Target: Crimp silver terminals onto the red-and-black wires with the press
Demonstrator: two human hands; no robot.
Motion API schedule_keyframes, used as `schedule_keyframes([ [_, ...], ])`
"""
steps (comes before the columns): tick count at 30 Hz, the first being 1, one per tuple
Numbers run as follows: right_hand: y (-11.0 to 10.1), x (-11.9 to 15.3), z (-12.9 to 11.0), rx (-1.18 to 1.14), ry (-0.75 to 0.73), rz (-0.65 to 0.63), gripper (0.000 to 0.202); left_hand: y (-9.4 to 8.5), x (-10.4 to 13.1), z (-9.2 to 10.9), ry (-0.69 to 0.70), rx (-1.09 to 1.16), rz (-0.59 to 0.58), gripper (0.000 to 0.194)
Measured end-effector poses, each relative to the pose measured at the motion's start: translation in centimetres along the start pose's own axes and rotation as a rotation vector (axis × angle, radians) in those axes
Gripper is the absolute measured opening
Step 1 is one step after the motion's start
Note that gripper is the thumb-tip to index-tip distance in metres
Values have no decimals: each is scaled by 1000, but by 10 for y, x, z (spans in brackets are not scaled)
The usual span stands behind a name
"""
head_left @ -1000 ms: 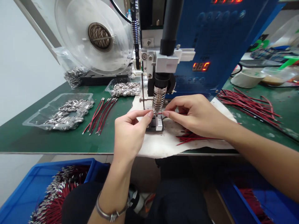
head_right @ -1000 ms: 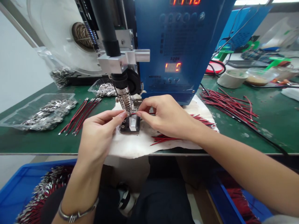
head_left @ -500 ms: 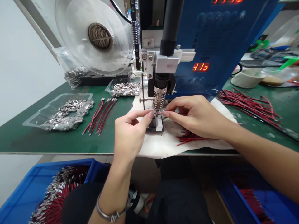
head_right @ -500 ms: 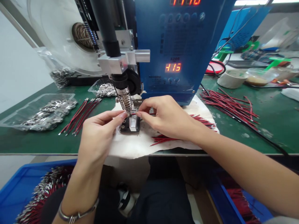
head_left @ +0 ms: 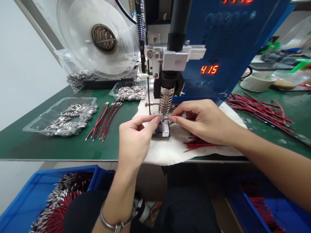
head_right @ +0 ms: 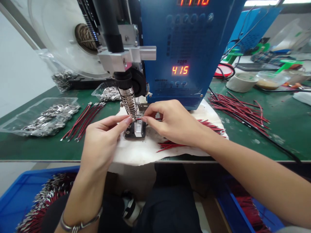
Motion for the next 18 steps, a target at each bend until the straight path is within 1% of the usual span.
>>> schedule_keyframes([
  [7, 0, -1, -1, -2, 4, 5, 12, 0, 0, -1, -9, -17, -1, 18],
  [12, -1, 0, -2, 24, -40, -1, 12, -1, 0, 0, 3, -15, 3, 18],
  [18, 1, 1, -3, 4, -113, -53, 11, 0, 0, 2, 27, -7, 1, 23],
])
Point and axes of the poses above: each hand's wrist, its own x-axis away from the middle knuckle, its own y-axis out of the palm, z = x × y, the point moved 9 cm from there along -x, towards the middle knuckle, and after that the axes turned 14 degrees about -x, right-handed, at the moved point
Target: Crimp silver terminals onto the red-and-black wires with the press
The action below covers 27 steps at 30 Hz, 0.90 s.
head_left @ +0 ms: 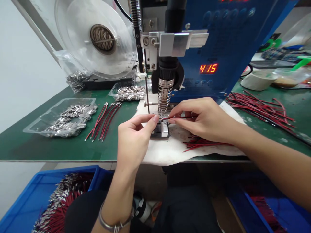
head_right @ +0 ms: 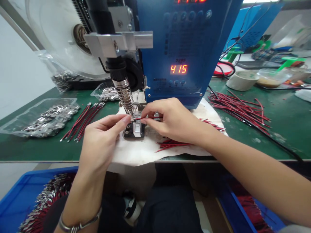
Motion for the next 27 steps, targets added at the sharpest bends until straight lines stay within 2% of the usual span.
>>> schedule_keyframes([
  [8, 1, -3, -6, 28, -74, -42, 14, -1, 1, 2, -24, -15, 20, 32],
  [17, -3, -2, -4, -10, -30, -30, 13, -1, 2, 1, -14, -25, 6, 30],
  [27, 2, 0, -10, 16, -155, -94, 16, -1, 0, 3, 1, -81, -8, 31],
])
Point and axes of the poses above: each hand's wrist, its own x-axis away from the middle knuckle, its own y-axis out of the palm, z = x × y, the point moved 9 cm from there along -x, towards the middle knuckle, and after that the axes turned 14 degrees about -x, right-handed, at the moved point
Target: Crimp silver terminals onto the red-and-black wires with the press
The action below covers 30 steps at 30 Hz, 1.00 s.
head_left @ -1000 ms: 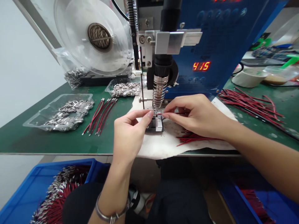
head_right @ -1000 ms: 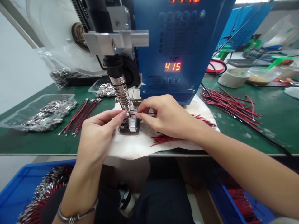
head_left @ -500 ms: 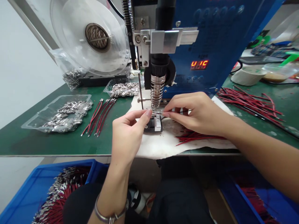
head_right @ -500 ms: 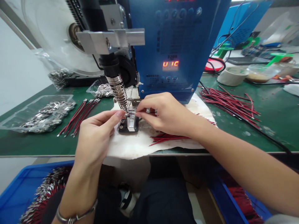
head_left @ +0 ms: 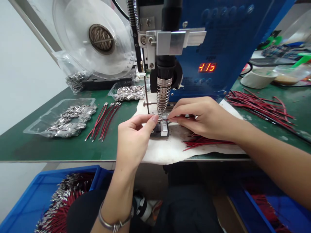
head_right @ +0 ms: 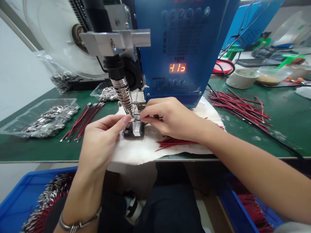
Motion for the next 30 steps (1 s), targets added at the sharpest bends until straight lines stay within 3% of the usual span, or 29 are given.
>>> schedule_keyframes([
  [7, -1, 0, -1, 15, 4, 18, 17, 1, -1, 0, -28, 23, -12, 30],
  [14, -2, 0, 2, -10, 75, 47, 15, 6, -4, -3, -49, 103, -124, 31],
  [30, -3, 0, 4, -26, 103, 53, 17, 5, -3, -5, -31, 17, -86, 39],
])
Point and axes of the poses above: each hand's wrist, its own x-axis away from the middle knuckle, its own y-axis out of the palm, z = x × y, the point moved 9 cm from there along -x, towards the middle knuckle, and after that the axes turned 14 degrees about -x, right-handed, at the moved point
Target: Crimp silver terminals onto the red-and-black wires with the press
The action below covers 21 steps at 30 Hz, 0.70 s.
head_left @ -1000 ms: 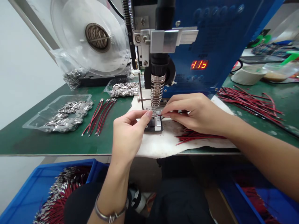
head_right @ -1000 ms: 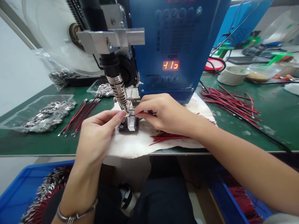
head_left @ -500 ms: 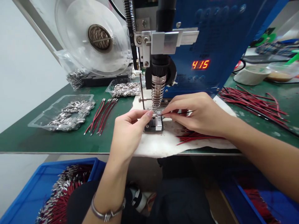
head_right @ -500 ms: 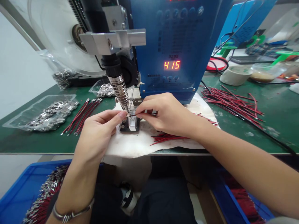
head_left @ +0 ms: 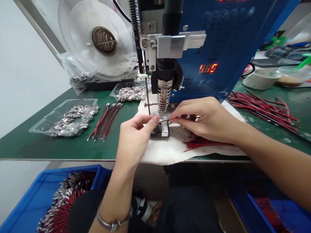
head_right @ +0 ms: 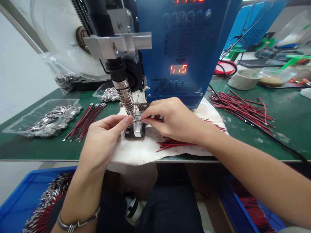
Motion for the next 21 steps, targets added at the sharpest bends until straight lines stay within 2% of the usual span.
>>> schedule_keyframes([
  [12, 1, 1, 0, 0, -1, -5, 16, -2, 7, 4, -49, 68, 62, 29],
  [21, 0, -1, -3, 14, -13, -14, 16, -2, 2, 5, 48, 165, 23, 31],
])
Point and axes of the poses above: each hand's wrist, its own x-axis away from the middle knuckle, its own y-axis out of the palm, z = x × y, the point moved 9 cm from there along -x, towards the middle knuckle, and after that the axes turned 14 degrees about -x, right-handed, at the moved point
